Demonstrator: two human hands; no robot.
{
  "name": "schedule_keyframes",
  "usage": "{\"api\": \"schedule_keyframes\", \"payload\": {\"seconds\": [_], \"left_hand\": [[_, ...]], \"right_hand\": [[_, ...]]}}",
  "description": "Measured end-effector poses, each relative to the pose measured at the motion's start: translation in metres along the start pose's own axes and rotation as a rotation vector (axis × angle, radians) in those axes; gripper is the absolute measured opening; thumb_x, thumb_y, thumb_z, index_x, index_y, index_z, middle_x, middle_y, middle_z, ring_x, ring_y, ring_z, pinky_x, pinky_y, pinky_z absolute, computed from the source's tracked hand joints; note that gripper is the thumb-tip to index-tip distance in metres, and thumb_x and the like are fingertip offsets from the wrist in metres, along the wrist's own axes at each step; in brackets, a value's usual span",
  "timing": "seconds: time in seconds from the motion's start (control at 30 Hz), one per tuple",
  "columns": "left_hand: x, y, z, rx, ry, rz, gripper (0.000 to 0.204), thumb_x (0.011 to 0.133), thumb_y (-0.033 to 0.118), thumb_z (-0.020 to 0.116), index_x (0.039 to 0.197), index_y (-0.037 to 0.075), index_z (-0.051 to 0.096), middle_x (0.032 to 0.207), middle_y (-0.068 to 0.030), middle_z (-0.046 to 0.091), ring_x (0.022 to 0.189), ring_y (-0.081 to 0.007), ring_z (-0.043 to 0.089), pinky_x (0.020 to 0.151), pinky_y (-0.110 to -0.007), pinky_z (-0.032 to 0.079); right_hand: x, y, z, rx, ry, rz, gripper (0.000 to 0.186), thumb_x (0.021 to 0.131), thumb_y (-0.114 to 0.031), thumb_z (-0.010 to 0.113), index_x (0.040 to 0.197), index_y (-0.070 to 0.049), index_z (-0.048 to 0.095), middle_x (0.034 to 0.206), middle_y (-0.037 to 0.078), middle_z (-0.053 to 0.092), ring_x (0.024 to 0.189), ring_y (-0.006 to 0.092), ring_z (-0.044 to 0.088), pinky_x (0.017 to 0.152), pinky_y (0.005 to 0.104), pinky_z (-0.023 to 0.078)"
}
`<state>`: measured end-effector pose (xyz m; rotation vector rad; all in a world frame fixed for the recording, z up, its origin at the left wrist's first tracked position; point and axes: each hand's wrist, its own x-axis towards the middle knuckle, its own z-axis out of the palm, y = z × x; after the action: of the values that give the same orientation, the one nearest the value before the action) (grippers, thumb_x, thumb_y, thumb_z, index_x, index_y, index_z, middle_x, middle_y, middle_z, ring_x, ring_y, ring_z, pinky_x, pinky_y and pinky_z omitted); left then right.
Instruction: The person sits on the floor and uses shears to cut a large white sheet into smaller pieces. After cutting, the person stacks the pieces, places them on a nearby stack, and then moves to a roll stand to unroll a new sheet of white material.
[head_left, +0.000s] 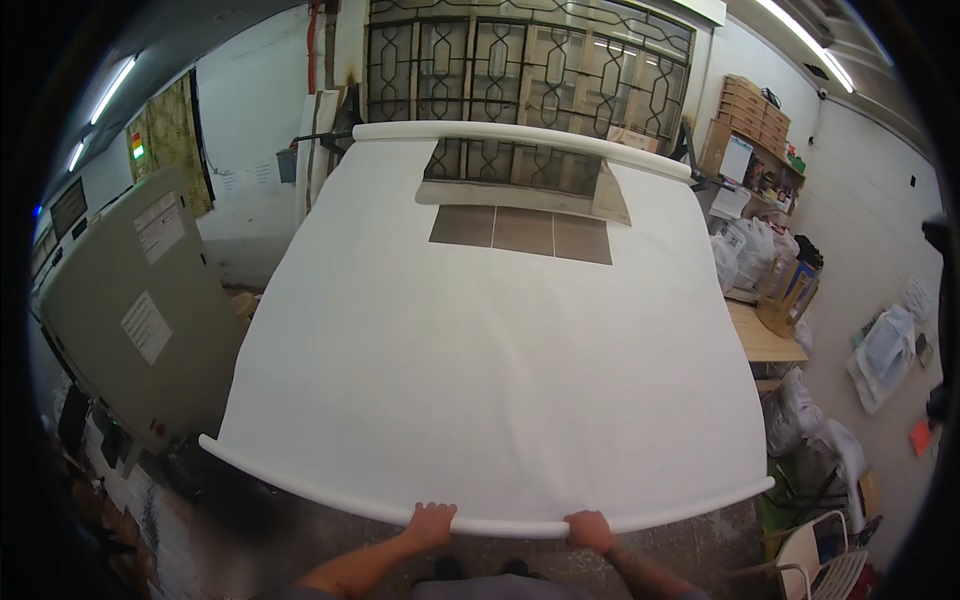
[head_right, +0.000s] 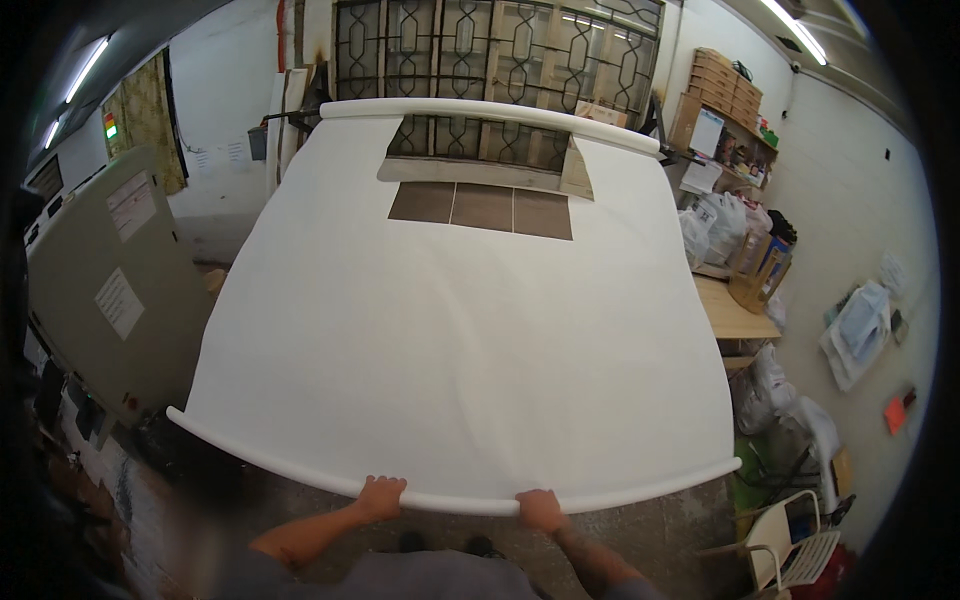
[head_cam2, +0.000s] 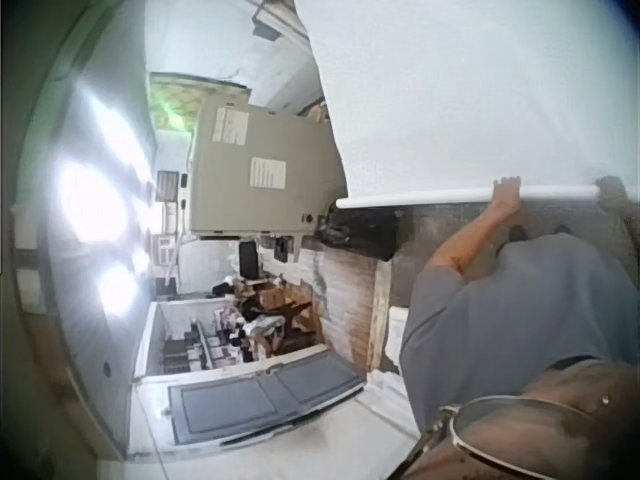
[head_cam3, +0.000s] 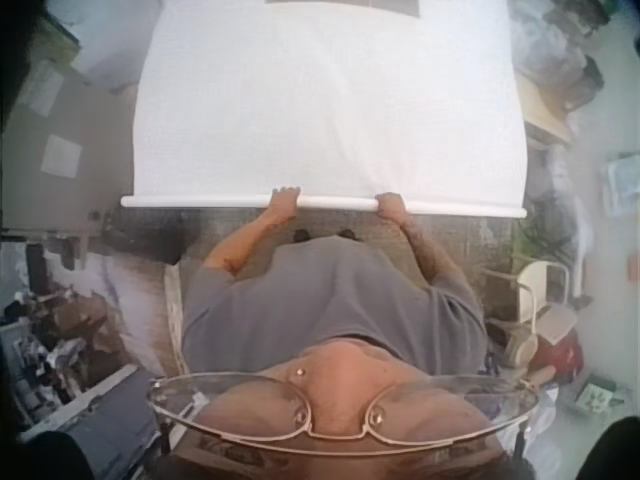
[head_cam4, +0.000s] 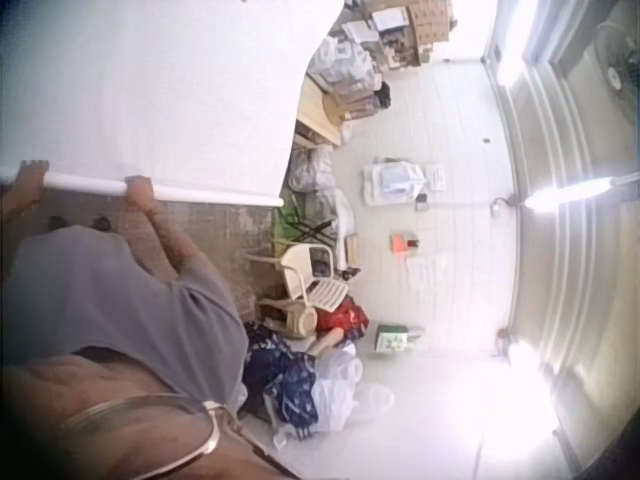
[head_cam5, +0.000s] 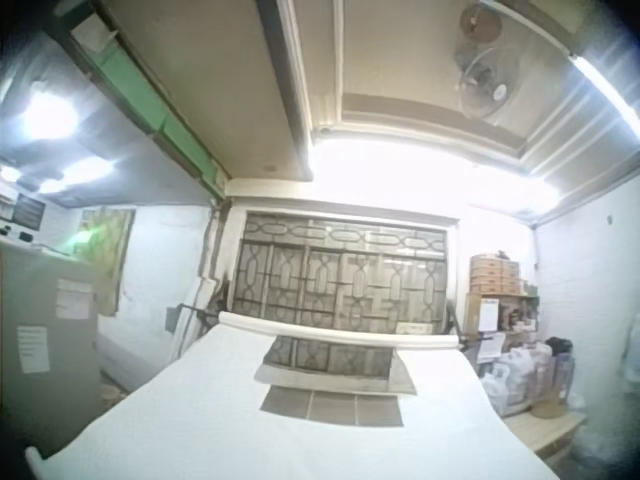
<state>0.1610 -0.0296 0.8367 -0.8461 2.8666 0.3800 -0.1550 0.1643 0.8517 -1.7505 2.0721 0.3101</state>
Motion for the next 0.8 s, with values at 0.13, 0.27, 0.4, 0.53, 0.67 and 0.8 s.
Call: {"api": "schedule_keyframes", "payload": {"seconds": [0.13, 0.27, 0.4, 0.53, 0.67, 0.8], "left_hand": [[0.019, -0.004, -0.01, 0.032, -0.186, -0.092, 0.036, 0.07, 0.023, 0.067, 0.103, 0.009, 0.065, 0.1, -0.013, 0.069, 0.097, -0.0295, 0.066, 0.083, -0.044, 0.052], [0.047, -0.032, -0.032, -0.047, -0.567, 0.008, 0.038, 0.069, 0.025, 0.068, 0.104, 0.009, 0.066, 0.101, -0.0123, 0.069, 0.097, -0.0292, 0.066, 0.081, -0.043, 0.052], [0.031, -0.028, -0.031, 0.034, -0.074, -0.098, 0.04, 0.067, 0.025, 0.068, 0.104, 0.009, 0.066, 0.099, -0.0133, 0.069, 0.093, -0.0317, 0.066, 0.081, -0.043, 0.052], [0.027, -0.038, -0.046, 0.037, -0.159, -0.159, 0.039, 0.067, 0.024, 0.067, 0.103, 0.01, 0.068, 0.101, -0.0139, 0.069, 0.093, -0.0337, 0.066, 0.082, -0.043, 0.052], [0.073, -0.075, -0.05, 0.009, -0.45, -0.001, 0.039, 0.068, 0.025, 0.064, 0.103, 0.011, 0.071, 0.104, -0.015, 0.07, 0.096, -0.0348, 0.065, 0.085, -0.042, 0.052], [0.071, -0.078, 0.017, 0.011, -0.466, 0.072, 0.04, 0.065, 0.032, 0.064, 0.1, 0.013, 0.073, 0.103, -0.0145, 0.07, 0.096, -0.0335, 0.066, 0.085, -0.042, 0.053]], "right_hand": [[0.018, 0.017, -0.006, 0.035, -0.142, -0.054, 0.03, 0.072, -0.023, 0.066, 0.098, -0.008, 0.064, 0.1, 0.012, 0.063, 0.098, 0.0325, 0.061, 0.082, 0.0517, 0.048], [0.019, 0.018, -0.004, -0.043, 0.253, 0.042, 0.031, 0.07, -0.022, 0.068, 0.099, -0.01, 0.064, 0.103, 0.01, 0.064, 0.102, 0.0318, 0.06, 0.083, 0.0495, 0.048], [0.014, 0.02, -0.014, 0.103, 0.065, -0.006, 0.032, 0.07, -0.021, 0.069, 0.099, -0.009, 0.063, 0.098, 0.01, 0.063, 0.102, 0.0307, 0.059, 0.083, 0.0502, 0.047], [0.014, 0.03, -0.03, -0.05, 0.402, -0.078, 0.027, 0.07, -0.017, 0.066, 0.095, -0.008, 0.062, 0.092, 0.009, 0.062, 0.091, 0.0291, 0.06, 0.081, 0.0462, 0.046], [0.011, 0.041, -0.027, -0.07, 0.517, 0.068, 0.014, 0.073, -0.009, 0.06, 0.087, -0.008, 0.061, 0.086, 0.011, 0.063, 0.086, 0.0309, 0.062, 0.077, 0.0456, 0.048], [-0.002, 0.047, 0.007, 0.02, 0.333, 0.016, 0.014, 0.074, -0.011, 0.059, 0.088, -0.008, 0.062, 0.081, 0.013, 0.066, 0.081, 0.0328, 0.065, 0.074, 0.0468, 0.051]]}}
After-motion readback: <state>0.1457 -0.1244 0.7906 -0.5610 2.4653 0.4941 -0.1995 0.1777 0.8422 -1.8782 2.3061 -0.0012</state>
